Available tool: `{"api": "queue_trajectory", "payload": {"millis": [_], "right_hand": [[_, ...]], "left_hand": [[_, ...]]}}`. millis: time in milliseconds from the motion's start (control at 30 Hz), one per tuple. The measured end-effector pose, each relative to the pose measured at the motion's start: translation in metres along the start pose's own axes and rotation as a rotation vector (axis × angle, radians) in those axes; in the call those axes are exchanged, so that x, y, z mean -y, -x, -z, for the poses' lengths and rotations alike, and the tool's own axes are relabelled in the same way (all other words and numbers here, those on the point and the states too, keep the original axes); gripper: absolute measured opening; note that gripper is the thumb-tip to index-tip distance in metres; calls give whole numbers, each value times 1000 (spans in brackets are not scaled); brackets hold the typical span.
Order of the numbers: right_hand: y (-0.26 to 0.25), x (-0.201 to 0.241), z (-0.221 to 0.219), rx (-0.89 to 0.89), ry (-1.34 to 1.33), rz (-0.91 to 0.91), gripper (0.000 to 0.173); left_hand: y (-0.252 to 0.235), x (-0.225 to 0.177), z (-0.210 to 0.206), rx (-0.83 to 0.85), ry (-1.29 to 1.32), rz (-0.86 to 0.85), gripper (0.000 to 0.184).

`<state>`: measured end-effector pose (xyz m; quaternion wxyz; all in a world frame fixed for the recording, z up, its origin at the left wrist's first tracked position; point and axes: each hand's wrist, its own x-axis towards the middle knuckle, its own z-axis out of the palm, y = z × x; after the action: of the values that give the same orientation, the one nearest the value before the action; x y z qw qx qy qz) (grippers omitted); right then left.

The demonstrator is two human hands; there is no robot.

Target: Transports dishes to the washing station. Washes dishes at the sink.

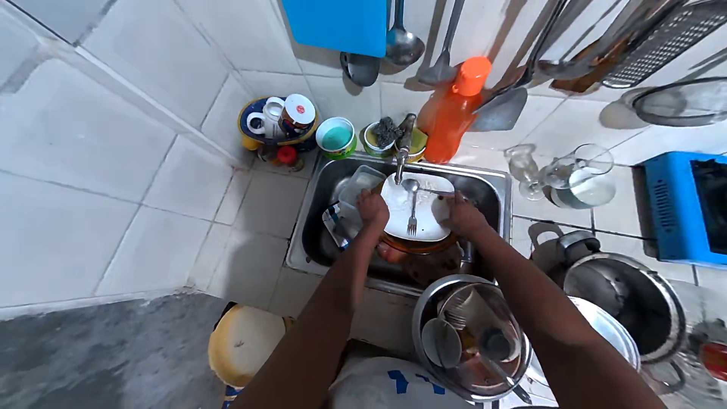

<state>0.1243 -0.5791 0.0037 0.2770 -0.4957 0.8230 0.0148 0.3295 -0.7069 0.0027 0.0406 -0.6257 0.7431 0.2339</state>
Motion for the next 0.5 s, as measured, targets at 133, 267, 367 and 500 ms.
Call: {"api": "queue_trajectory", "payload": {"millis": [133,267,367,500], "right_hand": [[0,5,5,-1,-37,-2,99],[-4,-1,2,41,-48,24,102],[-5,-1,3,46,-56,21,107],[-3,3,4,83,-60,-19,114]], "left_hand": [[-13,5,11,116,45,94,60],[-22,12,17,180,92,101,62],[-18,12,17,141,114,48,69],[-8,2,8,40,-34,-35,47]]}}
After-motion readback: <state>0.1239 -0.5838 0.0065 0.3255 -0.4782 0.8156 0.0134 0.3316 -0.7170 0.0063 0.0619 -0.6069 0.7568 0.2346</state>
